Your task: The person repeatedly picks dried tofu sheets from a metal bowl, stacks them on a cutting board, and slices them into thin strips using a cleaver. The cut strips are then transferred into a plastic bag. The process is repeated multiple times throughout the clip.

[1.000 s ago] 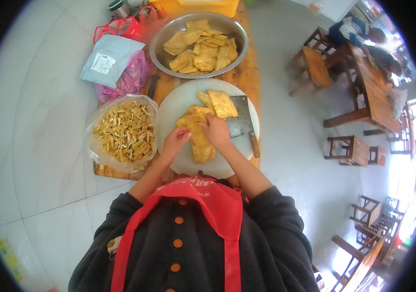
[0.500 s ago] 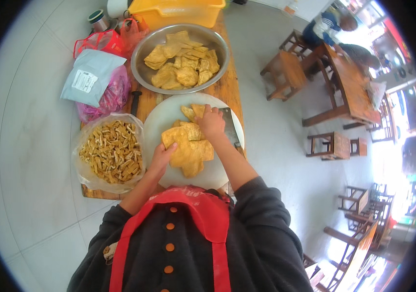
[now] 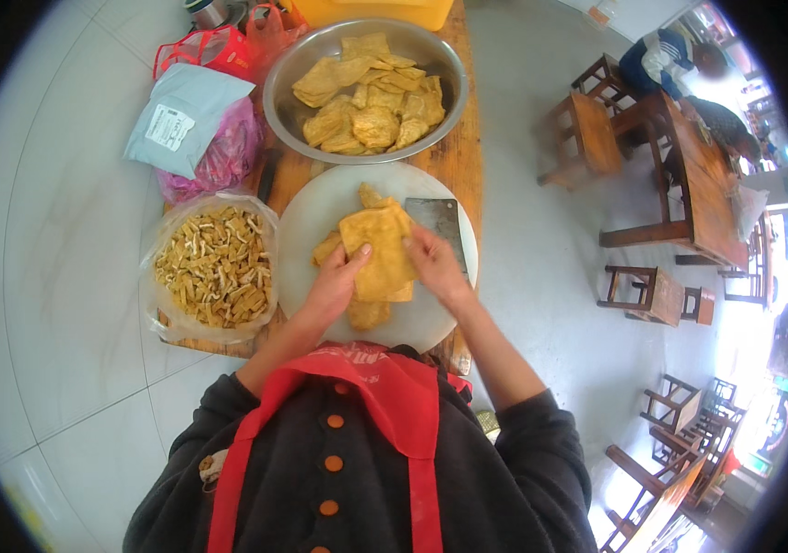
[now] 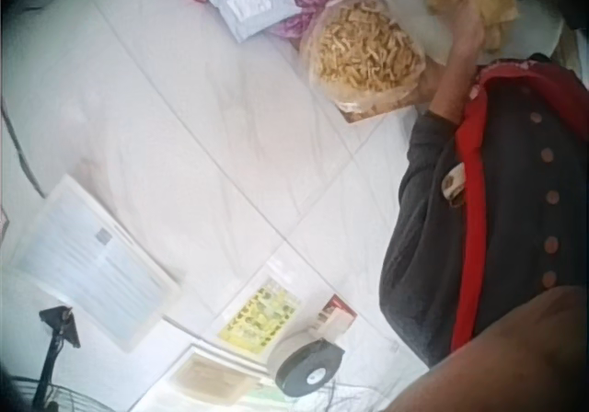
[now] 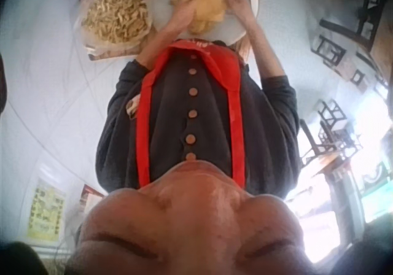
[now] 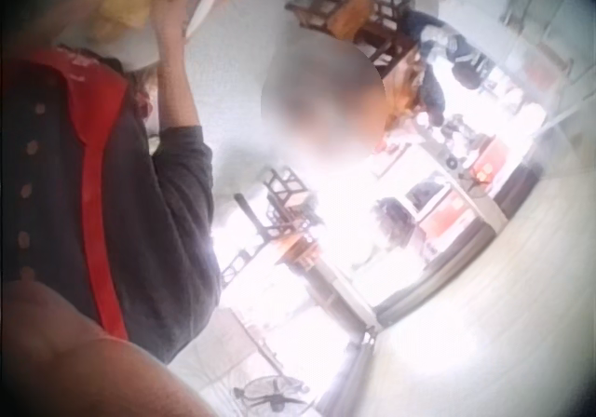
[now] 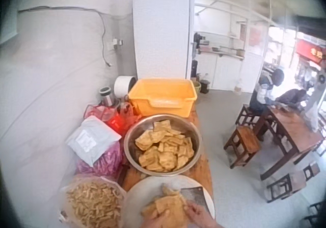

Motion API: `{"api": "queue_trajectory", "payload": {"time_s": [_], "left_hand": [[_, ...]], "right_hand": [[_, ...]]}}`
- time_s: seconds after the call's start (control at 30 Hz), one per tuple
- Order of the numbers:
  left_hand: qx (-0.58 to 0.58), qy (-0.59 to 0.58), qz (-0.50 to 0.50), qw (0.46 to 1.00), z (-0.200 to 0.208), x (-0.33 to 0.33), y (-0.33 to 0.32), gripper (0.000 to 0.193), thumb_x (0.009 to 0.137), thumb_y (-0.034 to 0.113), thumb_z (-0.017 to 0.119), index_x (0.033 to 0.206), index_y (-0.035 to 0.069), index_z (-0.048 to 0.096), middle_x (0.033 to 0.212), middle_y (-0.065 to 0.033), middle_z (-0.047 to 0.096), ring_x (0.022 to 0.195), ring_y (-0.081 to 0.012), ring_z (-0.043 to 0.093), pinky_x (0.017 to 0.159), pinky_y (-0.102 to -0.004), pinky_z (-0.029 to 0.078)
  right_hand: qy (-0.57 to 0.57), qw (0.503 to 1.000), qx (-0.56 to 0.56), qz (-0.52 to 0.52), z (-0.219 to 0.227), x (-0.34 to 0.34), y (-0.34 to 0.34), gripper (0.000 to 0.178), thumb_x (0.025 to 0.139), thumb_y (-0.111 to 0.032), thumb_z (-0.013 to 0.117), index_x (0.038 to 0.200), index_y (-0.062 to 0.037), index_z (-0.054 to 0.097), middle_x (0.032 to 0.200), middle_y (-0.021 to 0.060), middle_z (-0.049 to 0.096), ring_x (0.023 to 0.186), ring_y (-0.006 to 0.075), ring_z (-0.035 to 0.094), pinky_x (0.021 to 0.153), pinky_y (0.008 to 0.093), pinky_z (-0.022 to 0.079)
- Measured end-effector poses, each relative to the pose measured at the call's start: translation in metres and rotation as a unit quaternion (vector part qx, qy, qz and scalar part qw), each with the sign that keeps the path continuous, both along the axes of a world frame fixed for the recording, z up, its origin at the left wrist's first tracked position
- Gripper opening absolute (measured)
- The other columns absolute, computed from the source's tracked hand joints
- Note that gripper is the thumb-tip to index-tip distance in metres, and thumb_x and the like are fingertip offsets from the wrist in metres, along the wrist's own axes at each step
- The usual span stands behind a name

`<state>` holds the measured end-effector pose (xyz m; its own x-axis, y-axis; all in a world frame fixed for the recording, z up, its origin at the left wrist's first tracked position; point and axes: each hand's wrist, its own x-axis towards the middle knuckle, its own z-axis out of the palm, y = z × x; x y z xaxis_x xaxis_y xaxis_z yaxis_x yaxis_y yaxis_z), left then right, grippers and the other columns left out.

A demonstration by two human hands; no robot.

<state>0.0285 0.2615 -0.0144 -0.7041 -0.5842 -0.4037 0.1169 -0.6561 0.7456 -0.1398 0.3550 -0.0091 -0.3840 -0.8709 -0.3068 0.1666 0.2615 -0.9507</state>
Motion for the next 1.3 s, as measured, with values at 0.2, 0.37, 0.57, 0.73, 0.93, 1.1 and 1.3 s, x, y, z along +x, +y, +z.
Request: {"api": "queue_trajectory", "payload": {"time_s": [0.2, 0.37, 0.57, 0.73, 0.93, 1.1, 1.3], "left_hand": [[0.014, -0.06, -0.019, 0.998, -0.014, 0.018, 0.005, 0.044, 0.099, 0.025, 0.056, 0.136, 0.003, 0.042, 0.127, -0.0079, 0.055, 0.114, -0.0185, 0.055, 0.095, -0.0332, 0.047], [0.089, -0.083, 0.02, 0.992, -0.022, 0.05, -0.007, 0.043, 0.099, 0.025, 0.056, 0.135, 0.004, 0.045, 0.126, -0.0076, 0.058, 0.114, -0.0212, 0.058, 0.094, -0.0372, 0.05], [0.105, -0.121, 0.125, 0.979, -0.023, 0.072, -0.024, 0.042, 0.098, 0.026, 0.058, 0.132, 0.005, 0.046, 0.125, -0.0076, 0.059, 0.112, -0.0203, 0.059, 0.091, -0.0362, 0.051], [0.077, -0.091, 0.129, 0.984, -0.013, 0.077, -0.026, 0.042, 0.099, 0.026, 0.056, 0.133, 0.004, 0.046, 0.128, -0.0068, 0.058, 0.113, -0.0193, 0.058, 0.094, -0.0355, 0.049], [0.084, -0.005, 0.041, 0.996, 0.013, 0.041, -0.023, 0.041, 0.099, 0.025, 0.056, 0.132, 0.003, 0.047, 0.127, -0.0062, 0.058, 0.113, -0.0172, 0.058, 0.094, -0.0337, 0.048], [0.09, -0.01, -0.043, 0.995, 0.027, 0.007, -0.007, 0.04, 0.098, 0.024, 0.059, 0.13, 0.003, 0.049, 0.121, -0.0059, 0.06, 0.11, -0.0159, 0.058, 0.092, -0.032, 0.049], [-0.05, -0.07, -0.049, 0.995, 0.03, 0.008, 0.002, 0.041, 0.097, 0.024, 0.06, 0.128, 0.001, 0.051, 0.118, -0.0058, 0.06, 0.105, -0.0137, 0.058, 0.09, -0.0296, 0.047]], "right_hand": [[-0.187, 0.982, -0.005, -0.02, -0.008, 0.042, 0.01, 0.033, 0.099, -0.021, 0.055, 0.125, -0.0017, 0.059, 0.103, 0.0002, 0.065, 0.093, 0.0062, 0.055, 0.082, 0.0232, 0.045], [-0.014, 0.977, 0.09, 0.194, -0.007, 0.014, -0.028, 0.033, 0.098, -0.029, 0.056, 0.118, -0.0028, 0.062, 0.102, 0.0048, 0.066, 0.097, 0.0111, 0.059, 0.083, 0.0294, 0.049], [0.551, 0.805, 0.217, 0.051, -0.031, -0.006, -0.111, 0.027, 0.084, -0.019, 0.067, 0.106, -0.0021, 0.066, 0.102, 0.018, 0.067, 0.099, 0.032, 0.064, 0.085, 0.0408, 0.052], [0.464, 0.852, 0.217, 0.105, -0.051, -0.028, -0.109, 0.034, 0.081, -0.021, 0.071, 0.11, -0.0041, 0.062, 0.1, 0.014, 0.067, 0.096, 0.0295, 0.064, 0.082, 0.0383, 0.051], [-0.033, 0.986, 0.124, 0.103, -0.013, -0.051, -0.054, 0.032, 0.087, -0.01, 0.066, 0.117, -0.0069, 0.056, 0.102, 0.0073, 0.066, 0.093, 0.0135, 0.061, 0.078, 0.0281, 0.049], [-0.114, 0.993, 0.019, 0.024, 0.009, 0.005, -0.021, 0.042, 0.092, -0.007, 0.061, 0.133, -0.0062, 0.05, 0.119, 0.0076, 0.063, 0.108, 0.0155, 0.061, 0.091, 0.0292, 0.051], [-0.207, 0.978, -0.004, -0.036, 0.011, 0.015, -0.01, 0.038, 0.095, -0.007, 0.058, 0.132, -0.0047, 0.052, 0.119, 0.0069, 0.063, 0.104, 0.0146, 0.063, 0.089, 0.0277, 0.053]]}}
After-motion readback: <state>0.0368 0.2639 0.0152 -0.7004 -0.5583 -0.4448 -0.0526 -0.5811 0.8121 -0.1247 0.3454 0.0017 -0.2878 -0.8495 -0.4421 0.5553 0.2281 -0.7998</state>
